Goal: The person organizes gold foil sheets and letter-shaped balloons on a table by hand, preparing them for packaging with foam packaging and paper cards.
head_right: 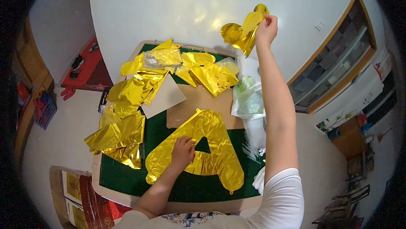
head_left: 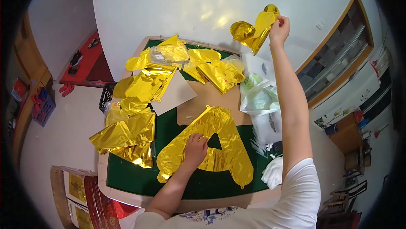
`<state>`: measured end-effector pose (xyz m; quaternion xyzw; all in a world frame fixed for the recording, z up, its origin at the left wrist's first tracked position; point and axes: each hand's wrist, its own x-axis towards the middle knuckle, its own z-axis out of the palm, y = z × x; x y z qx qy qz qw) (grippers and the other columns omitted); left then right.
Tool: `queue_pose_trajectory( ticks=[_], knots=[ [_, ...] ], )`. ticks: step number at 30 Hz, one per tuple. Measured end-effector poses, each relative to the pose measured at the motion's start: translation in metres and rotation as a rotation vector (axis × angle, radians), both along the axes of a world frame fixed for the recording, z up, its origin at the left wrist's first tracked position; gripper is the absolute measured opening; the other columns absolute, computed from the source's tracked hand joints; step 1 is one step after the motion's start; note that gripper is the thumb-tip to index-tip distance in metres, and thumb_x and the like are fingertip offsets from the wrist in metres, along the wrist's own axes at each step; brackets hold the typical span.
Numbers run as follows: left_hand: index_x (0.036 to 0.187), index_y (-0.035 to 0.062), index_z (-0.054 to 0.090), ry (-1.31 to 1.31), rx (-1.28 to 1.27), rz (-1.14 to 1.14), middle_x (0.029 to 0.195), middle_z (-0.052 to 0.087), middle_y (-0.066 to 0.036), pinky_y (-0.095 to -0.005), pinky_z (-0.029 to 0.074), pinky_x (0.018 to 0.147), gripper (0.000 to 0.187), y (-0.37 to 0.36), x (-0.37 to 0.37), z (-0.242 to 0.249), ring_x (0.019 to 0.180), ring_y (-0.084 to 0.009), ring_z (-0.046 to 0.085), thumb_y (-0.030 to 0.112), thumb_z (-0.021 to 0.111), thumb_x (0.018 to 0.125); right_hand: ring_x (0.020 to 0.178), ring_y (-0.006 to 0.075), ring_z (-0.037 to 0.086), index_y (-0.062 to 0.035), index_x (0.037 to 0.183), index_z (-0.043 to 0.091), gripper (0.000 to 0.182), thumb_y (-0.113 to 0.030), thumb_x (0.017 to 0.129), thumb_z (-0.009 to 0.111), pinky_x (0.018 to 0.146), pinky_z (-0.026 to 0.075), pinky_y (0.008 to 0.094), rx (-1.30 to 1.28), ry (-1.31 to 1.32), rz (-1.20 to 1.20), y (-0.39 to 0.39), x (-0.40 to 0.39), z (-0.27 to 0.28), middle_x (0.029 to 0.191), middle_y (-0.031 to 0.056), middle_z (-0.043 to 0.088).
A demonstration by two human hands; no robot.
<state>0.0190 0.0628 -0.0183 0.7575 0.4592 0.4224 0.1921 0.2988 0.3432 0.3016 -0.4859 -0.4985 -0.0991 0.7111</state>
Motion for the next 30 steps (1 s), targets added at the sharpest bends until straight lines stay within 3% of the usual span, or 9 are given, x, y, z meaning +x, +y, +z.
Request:
queue_pose_trajectory(
  ticks=[6,8,14,16,20,24,25,28,30],
  knots=[
    [0.095,0.0043,0.066,-0.013,-0.007,0.001,0.107,0.060,-0.013,-0.0401,0.045,0.092,0.017,0.001,-0.001,0.000,0.106,-0.0315,0.053,0.007,0.063,0.079,0.078,0.0163,0.062,-0.0025,0.093,0.057,0.009,-0.008,0.087,0.060,0.073,0.050,0.0274,0.362,-0.788,-0.451,-0.053,-0.023,0.021,0.085,0.0092,0.064],
    [0.095,0.0042,0.066,-0.023,-0.009,-0.006,0.107,0.060,-0.013,-0.0402,0.045,0.092,0.017,0.000,-0.001,-0.002,0.106,-0.0314,0.053,0.007,0.063,0.079,0.081,0.0167,0.064,-0.0023,0.096,0.058,0.012,-0.009,0.087,0.061,0.075,0.050,0.0283,-0.117,-0.401,-0.031,-0.072,-0.032,0.019,0.089,0.0098,0.066],
    [0.094,0.0036,0.065,-0.021,-0.004,-0.001,0.106,0.061,-0.013,-0.0401,0.045,0.091,0.015,0.002,0.000,-0.006,0.105,-0.0315,0.054,0.008,0.063,0.079,0.071,0.0215,0.063,-0.0016,0.088,0.066,0.011,-0.011,0.087,0.060,0.070,0.050,0.0305,-0.200,-0.541,0.102,-0.099,-0.030,0.031,0.084,0.0119,0.067],
    [0.094,0.0034,0.065,-0.072,-0.028,0.000,0.105,0.061,-0.013,-0.0400,0.045,0.091,0.015,0.003,0.001,-0.007,0.104,-0.0317,0.054,0.008,0.063,0.080,0.065,0.0161,0.058,-0.0009,0.093,0.065,0.012,-0.010,0.087,0.061,0.066,0.048,0.0288,-0.452,-0.494,-0.029,-0.133,-0.051,0.039,0.076,0.0102,0.065],
    [0.093,0.0021,0.065,-0.160,-0.041,0.005,0.102,0.062,-0.014,-0.0416,0.045,0.090,0.015,0.007,-0.006,0.001,0.102,-0.0329,0.055,0.010,0.064,0.080,0.063,0.0067,0.052,0.0017,0.097,0.062,0.017,-0.014,0.094,0.059,0.057,0.042,0.0232,-0.360,-0.480,0.192,-0.148,-0.044,0.023,0.074,-0.0015,0.061],
    [0.116,0.0026,0.057,-0.462,-0.225,0.113,0.114,0.057,-0.016,-0.0395,0.042,0.095,0.037,0.005,-0.018,0.029,0.111,-0.0330,0.052,0.015,0.067,0.082,0.053,0.0040,0.041,0.0003,0.085,0.062,0.029,-0.027,0.095,0.059,0.049,0.035,0.0219,-0.548,-0.203,0.349,-0.218,-0.078,0.029,0.061,-0.0042,0.049],
    [0.133,0.0060,0.044,-0.557,-0.316,-0.018,0.131,0.050,-0.012,-0.0358,0.037,0.102,0.055,0.008,-0.027,0.028,0.123,-0.0249,0.047,0.014,0.067,0.084,0.050,0.0035,0.041,-0.0004,0.091,0.063,0.030,-0.030,0.096,0.056,0.045,0.033,0.0218,-0.596,-0.123,0.350,-0.228,-0.078,0.029,0.062,-0.0045,0.052],
    [0.141,0.0064,0.033,-0.903,-0.433,-0.374,0.141,0.042,-0.012,-0.0377,0.030,0.109,0.067,0.001,-0.037,0.034,0.134,-0.0262,0.036,0.011,0.068,0.083,0.047,0.0031,0.043,0.0006,0.096,0.063,0.036,-0.034,0.098,0.053,0.040,0.031,0.0220,-0.656,-0.003,0.426,-0.259,-0.080,0.035,0.063,-0.0046,0.055],
    [0.145,0.0056,0.024,-0.972,-0.591,-0.406,0.147,0.034,-0.013,-0.0404,0.028,0.111,0.078,-0.022,-0.034,0.046,0.139,-0.0271,0.029,0.009,0.070,0.082,0.057,0.0060,0.055,0.0022,0.098,0.063,0.034,-0.030,0.097,0.053,0.049,0.042,0.0221,-0.758,0.022,0.463,-0.272,-0.076,0.036,0.073,0.0002,0.063]
  ],
)
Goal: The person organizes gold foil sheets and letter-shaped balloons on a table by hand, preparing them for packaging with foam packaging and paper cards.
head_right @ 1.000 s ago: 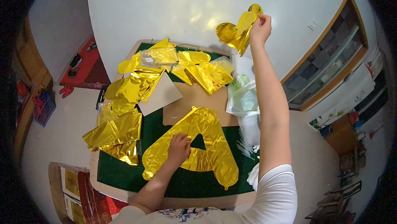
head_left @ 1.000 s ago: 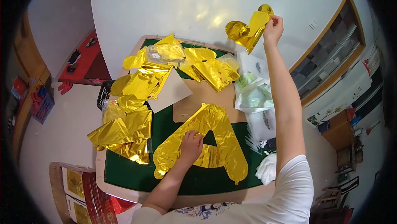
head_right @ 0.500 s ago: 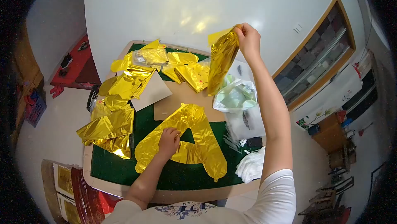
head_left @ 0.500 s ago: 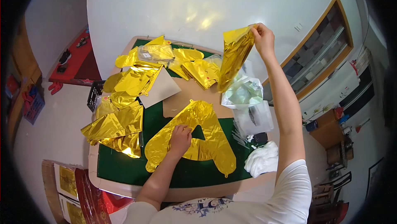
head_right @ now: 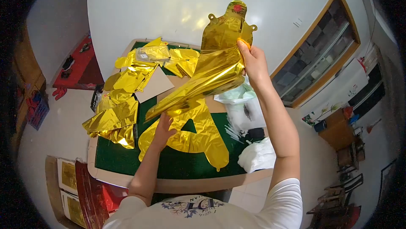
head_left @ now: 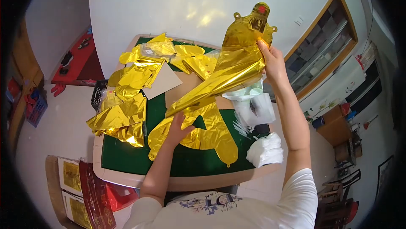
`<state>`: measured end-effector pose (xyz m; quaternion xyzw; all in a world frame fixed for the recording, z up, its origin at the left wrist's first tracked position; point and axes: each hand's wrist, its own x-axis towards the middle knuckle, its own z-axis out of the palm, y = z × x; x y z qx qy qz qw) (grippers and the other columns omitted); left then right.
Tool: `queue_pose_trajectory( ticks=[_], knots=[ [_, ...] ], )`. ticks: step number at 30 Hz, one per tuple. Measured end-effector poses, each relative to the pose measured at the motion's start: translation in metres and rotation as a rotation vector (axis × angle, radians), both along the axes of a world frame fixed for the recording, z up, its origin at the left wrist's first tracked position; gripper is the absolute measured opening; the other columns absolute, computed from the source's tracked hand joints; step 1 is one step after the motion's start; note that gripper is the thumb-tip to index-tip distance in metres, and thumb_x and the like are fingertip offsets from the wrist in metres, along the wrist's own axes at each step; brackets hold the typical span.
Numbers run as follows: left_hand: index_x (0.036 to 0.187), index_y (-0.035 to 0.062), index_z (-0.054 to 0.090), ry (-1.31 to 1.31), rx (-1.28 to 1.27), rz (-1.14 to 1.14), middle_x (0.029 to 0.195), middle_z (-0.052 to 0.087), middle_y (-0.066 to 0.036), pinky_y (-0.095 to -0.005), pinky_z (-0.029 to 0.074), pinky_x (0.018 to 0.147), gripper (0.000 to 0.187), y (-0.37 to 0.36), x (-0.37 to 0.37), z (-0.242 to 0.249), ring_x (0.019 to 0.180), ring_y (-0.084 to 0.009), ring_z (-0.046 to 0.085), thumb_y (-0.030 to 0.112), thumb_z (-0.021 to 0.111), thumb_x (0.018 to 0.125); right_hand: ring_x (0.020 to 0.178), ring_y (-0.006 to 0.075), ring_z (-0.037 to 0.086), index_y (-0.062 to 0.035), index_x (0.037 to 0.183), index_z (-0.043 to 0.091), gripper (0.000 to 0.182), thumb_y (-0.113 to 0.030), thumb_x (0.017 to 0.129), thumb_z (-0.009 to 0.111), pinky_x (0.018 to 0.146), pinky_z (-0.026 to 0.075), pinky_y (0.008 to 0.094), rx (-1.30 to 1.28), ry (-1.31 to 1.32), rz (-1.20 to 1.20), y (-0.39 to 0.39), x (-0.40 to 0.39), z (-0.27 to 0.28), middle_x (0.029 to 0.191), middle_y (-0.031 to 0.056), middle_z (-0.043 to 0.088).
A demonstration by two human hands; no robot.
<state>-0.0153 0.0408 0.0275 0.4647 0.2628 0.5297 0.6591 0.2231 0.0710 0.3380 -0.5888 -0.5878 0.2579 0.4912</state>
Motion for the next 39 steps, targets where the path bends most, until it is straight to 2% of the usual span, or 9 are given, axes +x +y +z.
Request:
queue_pose_trajectory(
  ticks=[2,4,7,10,14,19,23,27,39],
  knots=[
    [0.142,0.0027,0.029,0.143,0.088,-0.010,0.147,0.033,-0.011,-0.0405,0.030,0.111,0.073,-0.015,-0.001,0.014,0.137,-0.0247,0.030,0.007,0.070,0.082,0.065,0.0083,0.059,0.0033,0.099,0.063,0.034,-0.029,0.097,0.054,0.056,0.046,0.0233,0.026,0.073,0.013,0.005,0.009,-0.013,0.080,0.0035,0.065],
    [0.118,-0.0017,0.060,0.443,-0.015,0.108,0.119,0.062,-0.011,-0.0348,0.040,0.101,0.040,-0.037,-0.007,0.064,0.119,-0.0187,0.052,0.012,0.072,0.083,0.072,0.0106,0.063,0.0043,0.101,0.063,0.034,-0.028,0.097,0.055,0.064,0.050,0.0245,0.046,0.156,0.028,0.008,0.013,-0.025,0.087,0.0068,0.067],
    [0.115,-0.0022,0.060,0.258,-0.065,-0.052,0.109,0.065,-0.007,-0.0291,0.050,0.084,0.035,-0.069,0.001,0.049,0.092,-0.0139,0.063,0.012,0.070,0.085,0.081,0.0138,0.065,0.0052,0.105,0.061,0.036,-0.029,0.095,0.058,0.073,0.051,0.0270,-0.135,0.140,0.081,0.019,0.030,-0.045,0.097,0.0080,0.068],
    [0.129,-0.0004,0.048,0.108,-0.148,-0.282,0.118,0.061,-0.010,-0.0321,0.048,0.091,0.051,-0.121,0.010,0.019,0.105,-0.0178,0.059,0.016,0.070,0.086,0.057,0.0166,0.060,0.0016,0.087,0.066,0.036,-0.035,0.086,0.066,0.051,0.047,0.0321,-0.357,-0.389,-0.052,0.041,0.044,-0.098,0.071,0.0095,0.065],
    [0.118,-0.0003,0.058,0.242,-0.359,-0.461,0.106,0.066,-0.007,-0.0288,0.050,0.083,0.034,-0.164,-0.004,-0.020,0.093,-0.0143,0.063,0.017,0.064,0.090,0.057,0.0175,0.059,0.0026,0.079,0.067,0.039,-0.036,0.079,0.070,0.054,0.047,0.0359,-0.556,-0.084,-0.014,0.046,0.045,-0.230,0.068,0.0103,0.064],
    [0.095,0.0008,0.069,0.648,0.167,-0.883,0.088,0.069,-0.005,-0.0267,0.050,0.073,0.026,-0.153,-0.048,-0.005,0.083,-0.0106,0.062,0.025,0.061,0.092,0.065,0.0244,0.065,0.0023,0.090,0.064,0.036,-0.031,0.079,0.072,0.062,0.051,0.0368,-0.550,-0.304,-0.093,0.071,0.040,-0.346,0.074,0.0126,0.066],
    [0.098,-0.0003,0.067,0.792,0.083,-0.131,0.082,0.069,-0.007,-0.0271,0.049,0.070,0.021,-0.114,-0.052,0.014,0.075,-0.0100,0.061,0.019,0.061,0.092,0.103,0.0361,0.060,-0.0015,0.117,0.054,0.048,-0.027,0.080,0.070,0.084,0.048,0.0413,-0.278,-0.452,-0.280,0.053,0.022,-0.347,0.114,0.0218,0.061],
    [0.115,0.0031,0.062,1.089,0.598,0.300,0.123,0.058,-0.019,-0.0430,0.040,0.100,0.026,-0.045,-0.055,-0.021,0.121,-0.0371,0.050,0.011,0.054,0.091,0.119,0.0381,0.047,-0.0018,0.124,0.051,0.045,-0.010,0.082,0.064,0.096,0.041,0.0419,-0.047,-0.508,-0.241,0.002,0.012,-0.329,0.130,0.0220,0.049],
    [0.141,0.0158,0.041,1.479,1.139,-0.137,0.149,0.033,-0.011,-0.0478,0.020,0.114,0.051,0.007,0.016,-0.036,0.141,-0.0282,0.025,0.031,0.050,0.094,0.132,0.0308,0.039,-0.0039,0.129,0.051,0.036,-0.012,0.094,0.050,0.110,0.030,0.0431,-0.032,-0.731,0.044,-0.110,0.053,-0.355,0.139,0.0157,0.046]
  ],
)
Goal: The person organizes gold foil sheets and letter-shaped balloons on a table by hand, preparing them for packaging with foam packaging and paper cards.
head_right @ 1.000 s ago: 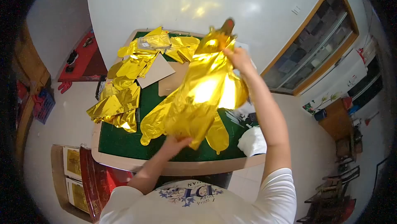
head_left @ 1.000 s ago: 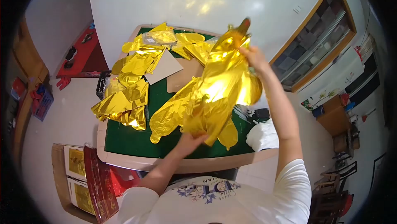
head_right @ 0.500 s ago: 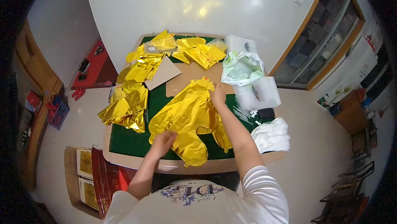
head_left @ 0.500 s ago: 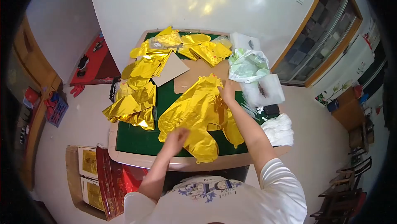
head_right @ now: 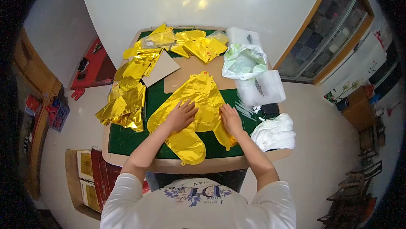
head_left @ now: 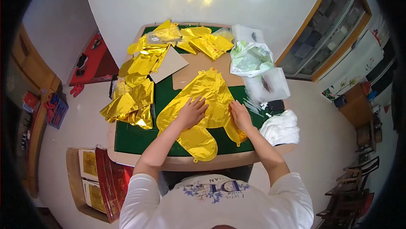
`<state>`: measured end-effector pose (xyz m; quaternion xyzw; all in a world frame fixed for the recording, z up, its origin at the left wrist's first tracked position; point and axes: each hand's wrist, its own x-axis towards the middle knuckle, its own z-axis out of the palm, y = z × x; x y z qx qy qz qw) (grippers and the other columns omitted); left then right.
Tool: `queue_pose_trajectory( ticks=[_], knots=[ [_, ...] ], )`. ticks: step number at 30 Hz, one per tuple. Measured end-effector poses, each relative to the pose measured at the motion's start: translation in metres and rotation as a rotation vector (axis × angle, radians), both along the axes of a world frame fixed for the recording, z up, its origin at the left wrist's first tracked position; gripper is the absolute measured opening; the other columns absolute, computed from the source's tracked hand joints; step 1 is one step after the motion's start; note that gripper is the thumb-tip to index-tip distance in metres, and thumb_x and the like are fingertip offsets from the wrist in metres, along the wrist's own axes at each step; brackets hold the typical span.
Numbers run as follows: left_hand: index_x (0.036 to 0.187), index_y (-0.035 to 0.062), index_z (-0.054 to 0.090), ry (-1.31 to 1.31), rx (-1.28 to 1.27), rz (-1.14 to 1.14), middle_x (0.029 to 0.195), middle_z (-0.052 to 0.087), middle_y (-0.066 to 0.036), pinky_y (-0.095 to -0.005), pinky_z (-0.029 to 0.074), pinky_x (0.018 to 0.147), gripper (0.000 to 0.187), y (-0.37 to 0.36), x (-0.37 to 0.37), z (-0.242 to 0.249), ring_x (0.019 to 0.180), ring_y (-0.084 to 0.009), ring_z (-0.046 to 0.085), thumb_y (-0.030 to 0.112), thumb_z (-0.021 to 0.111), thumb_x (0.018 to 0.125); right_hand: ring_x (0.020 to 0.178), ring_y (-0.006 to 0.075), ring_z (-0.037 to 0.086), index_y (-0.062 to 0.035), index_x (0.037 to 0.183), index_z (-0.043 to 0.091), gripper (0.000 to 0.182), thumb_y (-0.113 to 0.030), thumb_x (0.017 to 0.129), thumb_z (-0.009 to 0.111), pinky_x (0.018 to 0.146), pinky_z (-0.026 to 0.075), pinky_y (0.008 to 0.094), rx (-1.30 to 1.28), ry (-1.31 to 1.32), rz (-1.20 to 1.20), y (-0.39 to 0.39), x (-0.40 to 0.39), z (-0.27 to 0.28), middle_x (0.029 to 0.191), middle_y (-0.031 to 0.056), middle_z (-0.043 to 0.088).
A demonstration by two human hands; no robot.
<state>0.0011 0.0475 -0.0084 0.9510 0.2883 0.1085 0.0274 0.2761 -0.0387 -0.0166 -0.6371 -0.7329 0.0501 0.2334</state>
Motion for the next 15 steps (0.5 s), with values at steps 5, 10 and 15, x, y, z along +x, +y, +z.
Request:
queue_pose_trajectory(
  ticks=[5,10,15],
  knots=[
    [0.142,0.0144,0.039,-0.089,-0.145,0.182,0.151,0.031,-0.011,-0.0490,0.018,0.113,0.052,0.002,0.021,-0.014,0.141,-0.0284,0.023,0.038,0.044,0.096,0.133,0.0298,0.039,-0.0039,0.131,0.051,0.038,-0.011,0.093,0.050,0.109,0.030,0.0430,0.040,-0.019,0.008,0.014,0.003,-0.012,0.140,0.0154,0.045],
    [0.141,0.0134,0.040,-0.115,-0.083,0.256,0.150,0.031,-0.014,-0.0492,0.020,0.112,0.051,-0.008,0.040,-0.017,0.141,-0.0289,0.024,0.038,0.042,0.096,0.132,0.0307,0.039,-0.0027,0.131,0.050,0.037,-0.011,0.094,0.047,0.109,0.030,0.0425,0.010,-0.031,-0.025,0.020,0.001,-0.005,0.139,0.0157,0.046],
    [0.136,0.0075,0.045,-0.244,-0.191,0.420,0.148,0.033,-0.016,-0.0475,0.027,0.110,0.044,-0.001,0.004,-0.002,0.136,-0.0355,0.032,0.024,0.048,0.095,0.133,0.0293,0.038,-0.0035,0.133,0.048,0.039,-0.014,0.095,0.046,0.110,0.029,0.0414,0.026,-0.051,0.004,0.003,0.005,0.011,0.140,0.0149,0.045]
  ],
)
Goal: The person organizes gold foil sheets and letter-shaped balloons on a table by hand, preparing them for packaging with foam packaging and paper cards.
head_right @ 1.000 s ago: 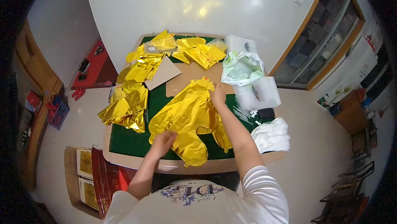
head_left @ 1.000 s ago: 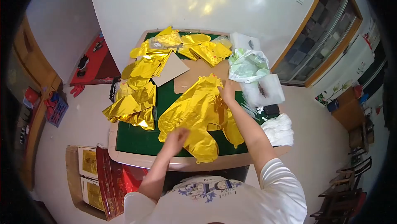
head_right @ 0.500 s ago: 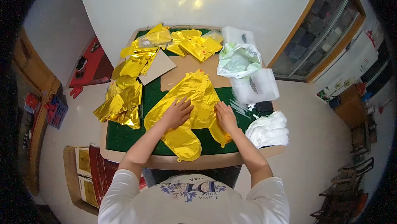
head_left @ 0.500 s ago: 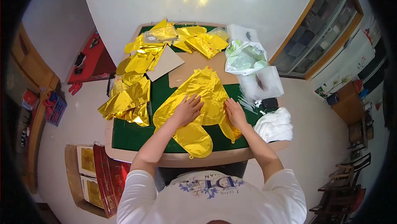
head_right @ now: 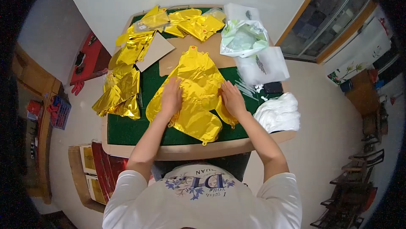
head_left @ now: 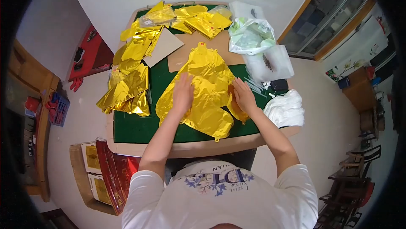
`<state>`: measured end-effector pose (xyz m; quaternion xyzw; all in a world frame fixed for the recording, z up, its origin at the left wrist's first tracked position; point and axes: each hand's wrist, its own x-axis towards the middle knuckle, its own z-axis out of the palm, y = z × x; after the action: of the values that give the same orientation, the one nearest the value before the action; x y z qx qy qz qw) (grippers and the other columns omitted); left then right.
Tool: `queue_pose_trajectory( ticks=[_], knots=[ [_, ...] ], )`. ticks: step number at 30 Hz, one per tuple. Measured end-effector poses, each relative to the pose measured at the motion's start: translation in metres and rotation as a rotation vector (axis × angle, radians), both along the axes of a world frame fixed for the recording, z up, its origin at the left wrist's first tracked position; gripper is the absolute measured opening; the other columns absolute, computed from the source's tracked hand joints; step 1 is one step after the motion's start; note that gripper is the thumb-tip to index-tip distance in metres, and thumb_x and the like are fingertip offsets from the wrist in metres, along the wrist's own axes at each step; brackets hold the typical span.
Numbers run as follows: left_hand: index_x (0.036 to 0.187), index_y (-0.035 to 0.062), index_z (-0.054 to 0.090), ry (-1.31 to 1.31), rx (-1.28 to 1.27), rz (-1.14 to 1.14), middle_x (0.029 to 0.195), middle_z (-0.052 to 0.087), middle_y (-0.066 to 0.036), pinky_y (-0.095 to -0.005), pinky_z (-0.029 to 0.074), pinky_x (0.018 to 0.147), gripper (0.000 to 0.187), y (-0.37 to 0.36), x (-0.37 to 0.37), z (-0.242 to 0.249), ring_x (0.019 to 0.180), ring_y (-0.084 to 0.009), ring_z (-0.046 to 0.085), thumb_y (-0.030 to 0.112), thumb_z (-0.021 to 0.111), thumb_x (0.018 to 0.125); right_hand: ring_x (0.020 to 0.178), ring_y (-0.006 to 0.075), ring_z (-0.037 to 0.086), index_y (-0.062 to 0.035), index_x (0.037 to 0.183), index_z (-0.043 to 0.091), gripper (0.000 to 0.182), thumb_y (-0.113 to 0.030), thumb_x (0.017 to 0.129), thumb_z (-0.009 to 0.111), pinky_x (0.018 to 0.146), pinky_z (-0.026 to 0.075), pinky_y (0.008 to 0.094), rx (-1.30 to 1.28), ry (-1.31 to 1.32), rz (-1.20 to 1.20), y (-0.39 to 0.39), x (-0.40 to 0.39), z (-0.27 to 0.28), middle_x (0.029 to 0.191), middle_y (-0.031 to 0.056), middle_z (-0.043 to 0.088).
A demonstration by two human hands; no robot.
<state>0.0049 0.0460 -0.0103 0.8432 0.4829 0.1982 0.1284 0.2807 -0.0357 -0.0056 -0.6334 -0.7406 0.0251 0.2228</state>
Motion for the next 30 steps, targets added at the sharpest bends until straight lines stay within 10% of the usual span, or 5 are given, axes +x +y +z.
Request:
queue_pose_trajectory(
  ticks=[10,24,30],
  knots=[
    [0.140,0.0089,0.041,0.114,0.074,0.096,0.149,0.034,-0.011,-0.0471,0.019,0.114,0.048,0.015,-0.029,-0.021,0.140,-0.0257,0.026,0.032,0.041,0.098,0.127,0.0358,0.042,-0.0038,0.127,0.051,0.038,-0.007,0.089,0.049,0.104,0.036,0.0434,0.103,-0.029,-0.124,0.027,-0.014,0.000,0.137,0.0166,0.046],
    [0.142,0.0097,0.038,0.090,0.047,0.102,0.150,0.032,-0.011,-0.0473,0.017,0.114,0.052,0.016,-0.026,-0.022,0.141,-0.0257,0.025,0.037,0.039,0.098,0.135,0.0302,0.034,-0.0146,0.136,0.045,0.046,-0.031,0.093,0.052,0.109,0.026,0.0513,-0.081,-0.082,0.399,0.001,-0.045,-0.007,0.144,0.0128,0.040],
    [0.142,0.0117,0.039,0.066,0.191,0.056,0.149,0.033,-0.012,-0.0493,0.017,0.114,0.055,0.017,0.000,0.001,0.141,-0.0273,0.024,0.041,0.043,0.096,0.125,0.0353,0.044,-0.0079,0.129,0.052,0.038,-0.016,0.092,0.053,0.106,0.034,0.0442,-0.104,0.162,0.125,0.012,-0.022,0.020,0.134,0.0173,0.050]
  ],
)
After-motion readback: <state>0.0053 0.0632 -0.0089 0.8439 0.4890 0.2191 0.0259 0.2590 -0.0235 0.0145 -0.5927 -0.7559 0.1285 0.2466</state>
